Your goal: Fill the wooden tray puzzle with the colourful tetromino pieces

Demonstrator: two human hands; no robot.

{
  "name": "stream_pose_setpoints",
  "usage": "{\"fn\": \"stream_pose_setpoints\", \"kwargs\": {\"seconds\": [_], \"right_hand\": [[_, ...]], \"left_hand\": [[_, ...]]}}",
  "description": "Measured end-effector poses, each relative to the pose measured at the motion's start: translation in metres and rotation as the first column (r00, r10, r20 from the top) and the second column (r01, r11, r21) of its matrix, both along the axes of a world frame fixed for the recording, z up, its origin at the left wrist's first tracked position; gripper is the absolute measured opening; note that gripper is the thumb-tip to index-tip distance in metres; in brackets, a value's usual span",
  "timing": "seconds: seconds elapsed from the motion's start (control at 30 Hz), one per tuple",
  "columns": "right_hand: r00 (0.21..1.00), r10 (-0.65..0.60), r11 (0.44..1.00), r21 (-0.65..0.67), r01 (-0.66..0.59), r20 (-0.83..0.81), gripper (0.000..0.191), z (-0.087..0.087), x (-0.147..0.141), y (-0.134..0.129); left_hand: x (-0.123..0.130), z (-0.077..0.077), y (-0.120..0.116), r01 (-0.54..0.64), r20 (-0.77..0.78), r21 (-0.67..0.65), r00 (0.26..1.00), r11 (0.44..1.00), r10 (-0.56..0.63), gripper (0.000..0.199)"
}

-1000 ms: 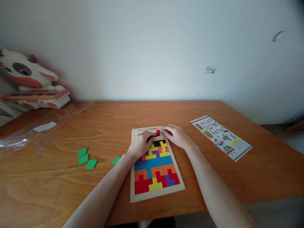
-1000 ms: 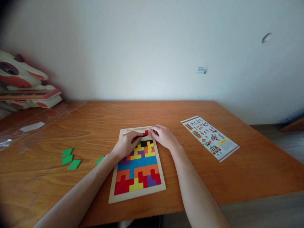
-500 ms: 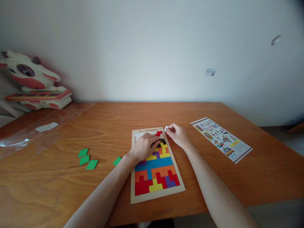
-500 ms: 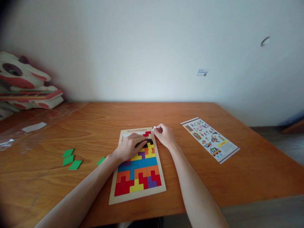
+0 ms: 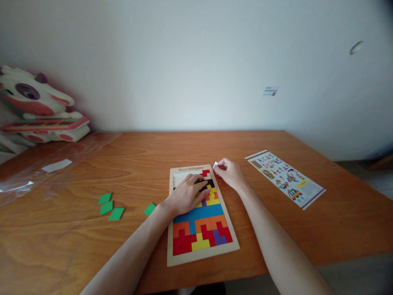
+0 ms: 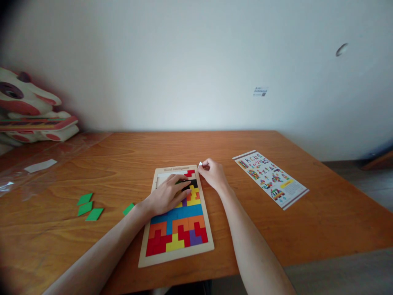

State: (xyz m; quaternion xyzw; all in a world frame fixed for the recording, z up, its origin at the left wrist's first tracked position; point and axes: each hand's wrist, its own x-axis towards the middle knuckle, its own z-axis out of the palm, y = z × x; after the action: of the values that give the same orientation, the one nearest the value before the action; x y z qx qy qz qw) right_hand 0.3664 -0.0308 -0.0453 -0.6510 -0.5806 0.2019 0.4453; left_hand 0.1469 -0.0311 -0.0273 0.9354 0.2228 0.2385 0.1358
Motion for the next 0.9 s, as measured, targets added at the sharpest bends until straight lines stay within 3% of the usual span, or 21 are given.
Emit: {"fn": "stream_pose_setpoints", "kwargs": {"seconds": [0.3,0.43,0.53,0.63,0.77,0.83,0.9], "right_hand": [[0.994,0.102,0.994,0.032,-0.101,-0.032,0.018,0.003,0.000,0.000],[0.968,0.250,0.966,0.062,-0.251,0.014,0.023,0.014,-0.010,-0.005],[0.936,0.352,0.933,0.066,-0.353,0.028,0.023,0.020,-0.019,-0.010],[0.904,0.428,0.903,0.064,-0.426,-0.019,0.021,0.022,-0.027,-0.013],[0.893,0.444,0.896,0.040,-0.443,-0.067,0.022,0.027,-0.030,-0.015],[0.903,0.423,0.906,-0.002,-0.424,-0.076,0.026,0.033,-0.026,-0.018],[0.920,0.388,0.917,-0.079,-0.391,-0.050,0.032,0.039,-0.019,-0.020]], "left_hand": [[0.000,-0.007,0.005,-0.108,0.165,-0.128,0.978,0.986,0.129,0.027],[0.000,-0.009,0.012,-0.174,0.308,-0.401,0.899,0.900,0.311,0.033],[-0.001,-0.008,0.015,-0.132,0.346,-0.543,0.865,0.829,0.364,0.036],[-0.001,-0.006,0.014,-0.071,0.379,-0.615,0.847,0.785,0.373,0.036],[-0.003,-0.003,0.014,-0.037,0.423,-0.622,0.825,0.782,0.375,0.028],[-0.004,-0.001,0.015,-0.049,0.433,-0.650,0.796,0.758,0.423,0.028],[-0.006,0.000,0.019,-0.052,0.456,-0.712,0.724,0.700,0.517,0.031]]}}
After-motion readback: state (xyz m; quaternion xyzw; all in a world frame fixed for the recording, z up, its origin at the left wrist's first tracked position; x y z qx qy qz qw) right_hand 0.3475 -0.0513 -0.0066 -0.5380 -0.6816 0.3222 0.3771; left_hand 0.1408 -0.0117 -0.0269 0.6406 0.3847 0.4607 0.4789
